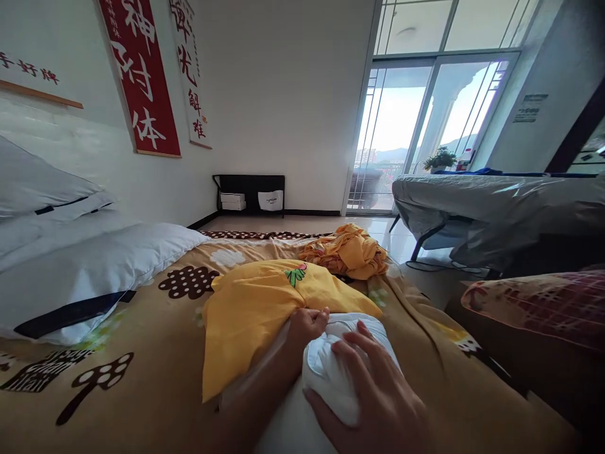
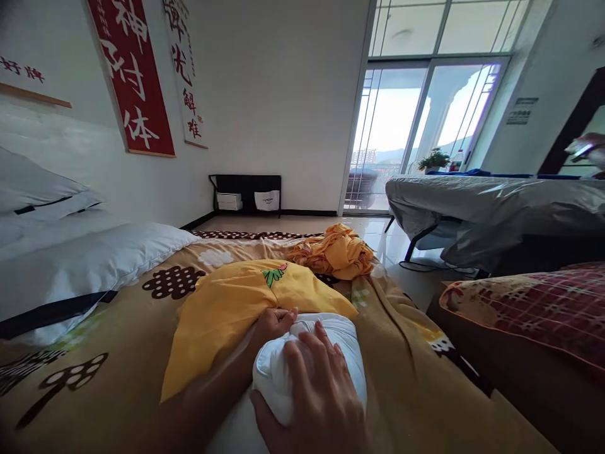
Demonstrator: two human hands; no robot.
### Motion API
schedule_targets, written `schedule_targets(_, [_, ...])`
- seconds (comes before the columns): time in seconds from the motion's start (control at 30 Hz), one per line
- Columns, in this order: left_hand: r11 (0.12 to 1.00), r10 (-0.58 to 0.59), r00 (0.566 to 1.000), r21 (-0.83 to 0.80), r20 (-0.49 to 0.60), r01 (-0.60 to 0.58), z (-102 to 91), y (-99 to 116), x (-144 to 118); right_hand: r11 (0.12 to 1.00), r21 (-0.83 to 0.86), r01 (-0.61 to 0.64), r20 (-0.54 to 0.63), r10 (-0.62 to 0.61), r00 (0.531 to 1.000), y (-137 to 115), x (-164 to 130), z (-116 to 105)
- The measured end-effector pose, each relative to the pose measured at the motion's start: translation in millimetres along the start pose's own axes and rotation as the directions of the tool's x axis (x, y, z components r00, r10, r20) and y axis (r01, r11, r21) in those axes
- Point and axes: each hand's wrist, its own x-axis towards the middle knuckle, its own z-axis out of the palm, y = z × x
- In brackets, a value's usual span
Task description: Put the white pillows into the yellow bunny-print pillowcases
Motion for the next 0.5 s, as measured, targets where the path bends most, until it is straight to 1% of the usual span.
schedule_targets(0.07, [1.0,-0.002,1.0,0.009,-0.018,0.002,0.5,-1,0,0.997,-0.049,-0.061,0.005,0.061,0.998,-7,4,0])
schedule_targets(0.13, [1.0,-0.003,1.0,0.007,-0.01,0.003,-0.2,-2,0,0.993,-0.086,-0.08,-0.002,0.08,0.997,-8,7,-2])
schedule_targets(0.17, [1.0,-0.004,1.0,0.0,0.01,0.004,-1.1,-3,0,0.992,-0.094,-0.082,0.003,0.082,0.997,-7,8,-4])
schedule_targets(0.23, [0.999,-0.011,0.996,-0.034,0.086,0.014,-3.8,-5,0,0.995,-0.082,-0.054,0.028,0.056,0.998,-1,10,-8])
schedule_targets(0.3, [0.996,-0.016,0.984,-0.085,0.179,0.032,-7.2,-6,0,0.999,-0.044,-0.027,0.075,0.03,0.997,6,12,-11])
schedule_targets(0.37, [0.989,-0.022,0.968,-0.138,0.25,0.058,-10.7,-6,1,1.0,-0.004,-0.021,0.122,0.021,0.992,12,15,-14])
schedule_targets(0.43, [0.981,-0.026,0.96,-0.175,0.279,0.078,-14.3,-5,3,0.998,0.017,-0.055,0.197,0.05,0.979,16,18,-14])
schedule_targets(0.5, [0.978,-0.024,0.963,-0.195,0.268,0.079,-17.9,-2,6,0.995,0.019,-0.101,0.318,0.09,0.944,20,22,-12])
